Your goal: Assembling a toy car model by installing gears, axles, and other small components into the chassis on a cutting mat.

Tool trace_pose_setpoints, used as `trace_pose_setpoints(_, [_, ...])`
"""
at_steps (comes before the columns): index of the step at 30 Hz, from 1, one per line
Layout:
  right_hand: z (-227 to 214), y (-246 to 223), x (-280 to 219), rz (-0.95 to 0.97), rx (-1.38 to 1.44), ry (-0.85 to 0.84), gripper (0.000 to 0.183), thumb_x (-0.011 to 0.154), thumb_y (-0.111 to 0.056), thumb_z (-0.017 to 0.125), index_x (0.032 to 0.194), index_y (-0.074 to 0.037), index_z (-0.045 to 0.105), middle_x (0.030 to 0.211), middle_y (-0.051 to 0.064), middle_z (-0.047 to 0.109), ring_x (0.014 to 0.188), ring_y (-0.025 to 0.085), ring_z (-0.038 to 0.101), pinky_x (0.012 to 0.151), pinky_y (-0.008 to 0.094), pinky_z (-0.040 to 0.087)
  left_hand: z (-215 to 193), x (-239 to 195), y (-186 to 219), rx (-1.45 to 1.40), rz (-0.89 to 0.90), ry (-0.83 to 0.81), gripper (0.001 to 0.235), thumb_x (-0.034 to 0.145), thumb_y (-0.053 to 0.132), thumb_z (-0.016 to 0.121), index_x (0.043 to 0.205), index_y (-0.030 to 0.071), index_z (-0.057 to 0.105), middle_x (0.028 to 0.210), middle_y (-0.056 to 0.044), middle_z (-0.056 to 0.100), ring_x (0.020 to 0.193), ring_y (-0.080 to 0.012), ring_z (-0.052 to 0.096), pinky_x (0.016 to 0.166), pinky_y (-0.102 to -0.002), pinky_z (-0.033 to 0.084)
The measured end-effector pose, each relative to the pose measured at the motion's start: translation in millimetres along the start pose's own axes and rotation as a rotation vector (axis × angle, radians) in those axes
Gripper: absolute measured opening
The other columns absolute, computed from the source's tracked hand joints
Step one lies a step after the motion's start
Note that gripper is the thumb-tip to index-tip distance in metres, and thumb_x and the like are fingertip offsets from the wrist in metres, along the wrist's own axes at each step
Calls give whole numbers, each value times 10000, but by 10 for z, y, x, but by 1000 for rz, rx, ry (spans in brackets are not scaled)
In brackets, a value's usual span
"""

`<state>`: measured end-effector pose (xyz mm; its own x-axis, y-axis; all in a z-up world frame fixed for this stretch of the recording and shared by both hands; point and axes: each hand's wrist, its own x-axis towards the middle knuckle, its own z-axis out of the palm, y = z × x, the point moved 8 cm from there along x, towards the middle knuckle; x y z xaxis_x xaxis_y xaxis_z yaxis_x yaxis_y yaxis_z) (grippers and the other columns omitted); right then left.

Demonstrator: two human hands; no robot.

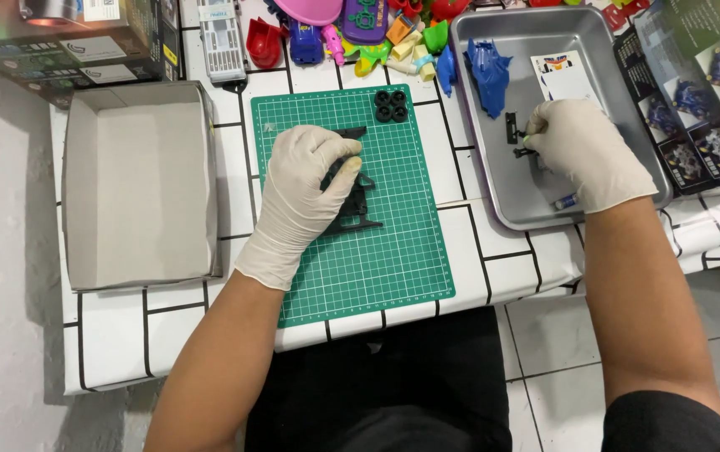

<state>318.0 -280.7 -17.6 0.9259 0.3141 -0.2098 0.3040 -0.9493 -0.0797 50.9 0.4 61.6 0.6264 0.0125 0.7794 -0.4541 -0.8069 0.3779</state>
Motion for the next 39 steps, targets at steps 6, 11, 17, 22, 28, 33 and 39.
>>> trace_pose_setpoints(6, [-474,-374,-557,-88,257,-20,148,929,-95,579,826,-77,684,732,78,674,641,225,564,630,376,444,41,-30,0,18,-23,-3,64,983,104,696,1018,57,721,937,-68,709,854,-265,649,842,-425,497])
trace_pose_setpoints(11, [-709,-839,-1154,-22,624,-103,91,993,-62,617,944,-92,687,825,45,675,701,152,578,575,300,451,35,-13,11,4,0,16,58,978,107,690,1004,57,702,897,-63,688,808,-259,627,764,-420,496])
trace_pose_setpoints(17, [-391,-1744,-1754,-326,714,-261,85,909,-22,704,953,-71,758,814,71,719,728,177,606,736,323,537,-25,-100,-133,39,-44,87,53,968,131,683,984,91,714,873,-26,669,837,-239,644,806,-382,516])
trace_pose_setpoints(22, [112,-2165,-1903,-574,474,-243,82,877,-96,683,903,-92,761,763,63,716,756,227,707,724,369,570,-57,-188,-266,48,-100,121,49,977,175,688,1003,151,722,865,14,631,878,-236,651,856,-366,515])
trace_pose_setpoints(28, [285,-2310,-1932,-727,221,67,80,920,-117,680,853,-91,714,702,58,675,734,260,705,754,395,550,-101,-155,-238,35,-118,135,49,976,172,680,992,148,719,851,12,631,872,-237,645,856,-357,524])
trace_pose_setpoints(33, [401,-2255,-1903,-719,77,175,75,953,-164,669,934,-121,728,770,35,690,807,236,714,798,378,534,-91,-162,-264,15,-99,131,56,957,132,691,1001,142,724,851,0,637,878,-262,653,850,-367,535])
trace_pose_setpoints(39, [315,-2077,-2030,-556,330,46,101,944,-75,659,995,-75,745,853,85,729,896,288,723,852,421,546,7,-223,-310,73,-163,8,61,970,177,704,1030,165,713,901,-4,635,980,-246,647,934,-378,502])
